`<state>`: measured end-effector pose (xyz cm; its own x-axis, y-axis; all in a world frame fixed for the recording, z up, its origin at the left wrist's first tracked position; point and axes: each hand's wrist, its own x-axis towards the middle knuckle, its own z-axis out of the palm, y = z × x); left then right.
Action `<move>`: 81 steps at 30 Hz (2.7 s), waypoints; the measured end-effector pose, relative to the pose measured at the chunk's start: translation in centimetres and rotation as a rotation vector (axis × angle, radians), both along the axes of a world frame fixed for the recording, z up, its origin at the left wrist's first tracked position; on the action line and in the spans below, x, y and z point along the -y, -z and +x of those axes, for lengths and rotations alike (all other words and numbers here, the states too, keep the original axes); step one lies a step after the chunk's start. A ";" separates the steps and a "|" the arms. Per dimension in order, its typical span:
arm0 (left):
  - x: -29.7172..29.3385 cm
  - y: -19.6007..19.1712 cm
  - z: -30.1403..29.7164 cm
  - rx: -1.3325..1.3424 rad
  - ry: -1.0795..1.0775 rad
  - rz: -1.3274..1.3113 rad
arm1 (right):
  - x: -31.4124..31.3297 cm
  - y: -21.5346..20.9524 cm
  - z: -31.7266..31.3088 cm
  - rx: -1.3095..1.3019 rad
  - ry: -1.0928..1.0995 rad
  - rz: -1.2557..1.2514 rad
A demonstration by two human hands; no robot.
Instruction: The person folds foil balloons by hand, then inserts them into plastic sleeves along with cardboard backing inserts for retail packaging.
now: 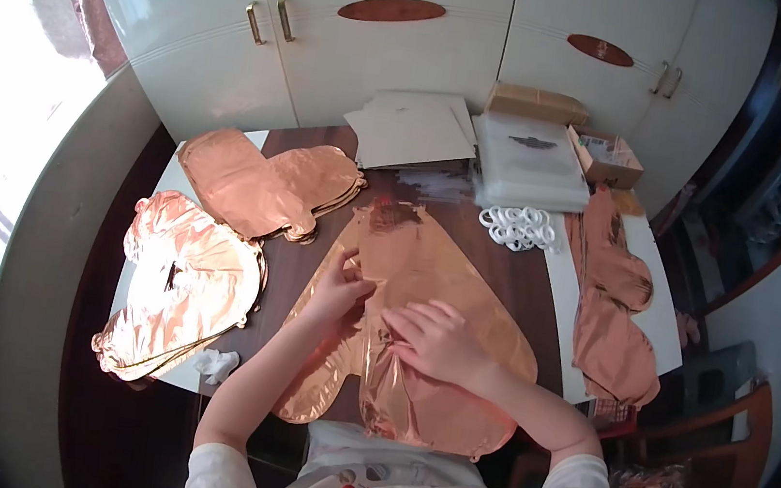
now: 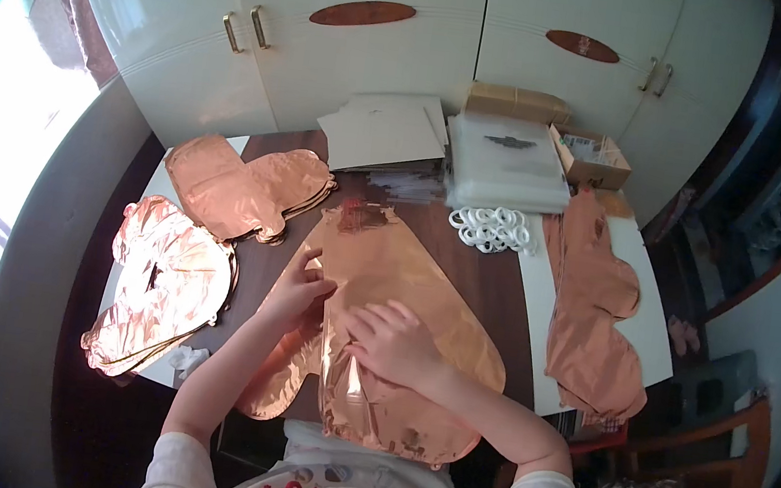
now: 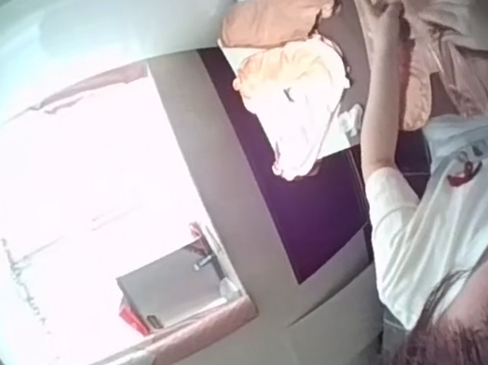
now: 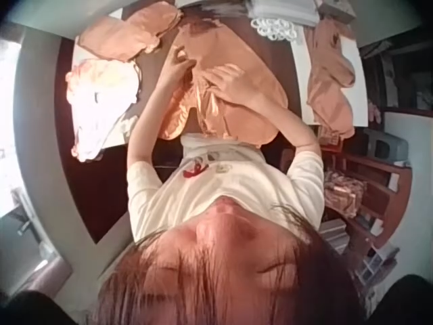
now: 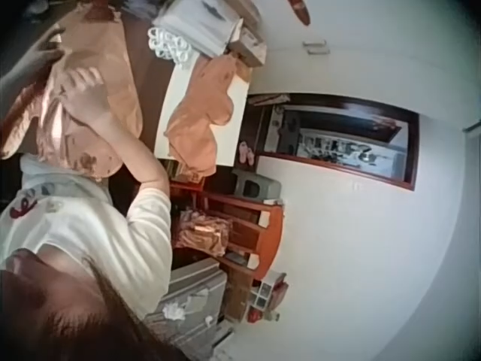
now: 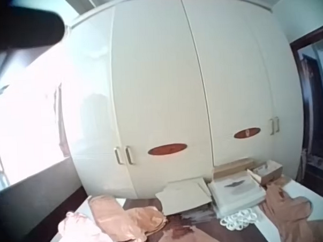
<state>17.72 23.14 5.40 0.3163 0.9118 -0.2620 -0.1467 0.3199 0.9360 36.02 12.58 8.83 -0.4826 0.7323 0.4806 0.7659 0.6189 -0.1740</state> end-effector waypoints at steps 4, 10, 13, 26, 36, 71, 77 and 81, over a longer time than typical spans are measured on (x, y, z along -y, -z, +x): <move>-0.3 -0.6 0.7 -0.309 -0.049 0.309 | 0.2 1.8 3.2 0.031 0.116 -0.083; -1.6 0.6 0.2 -0.720 -0.043 0.619 | 1.0 1.9 8.1 -0.099 0.270 -0.188; -1.9 0.7 0.6 -0.712 -0.108 0.790 | 0.7 3.0 9.9 -0.086 0.274 -0.257; -1.0 -1.8 -0.9 -1.324 0.533 1.271 | -1.5 3.2 11.1 -0.053 0.156 -0.324; -0.4 0.1 -0.6 -1.274 0.498 1.224 | -0.1 3.4 11.9 0.030 0.191 -0.342; -0.3 0.3 -0.5 -1.299 0.459 1.184 | 0.5 3.1 12.5 0.098 0.249 -0.348; -1.7 -1.5 -2.4 -1.220 0.228 1.129 | -3.7 -0.1 8.8 -0.142 0.087 -0.288; -5.4 -2.8 -6.3 -0.725 -0.263 0.851 | -10.5 -1.5 1.2 -0.074 -0.098 -0.178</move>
<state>11.41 28.54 8.16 0.1165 0.8964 0.4276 0.5466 -0.4173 0.7260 37.21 23.05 10.35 -0.5240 0.7597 0.3850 0.6843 0.6447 -0.3409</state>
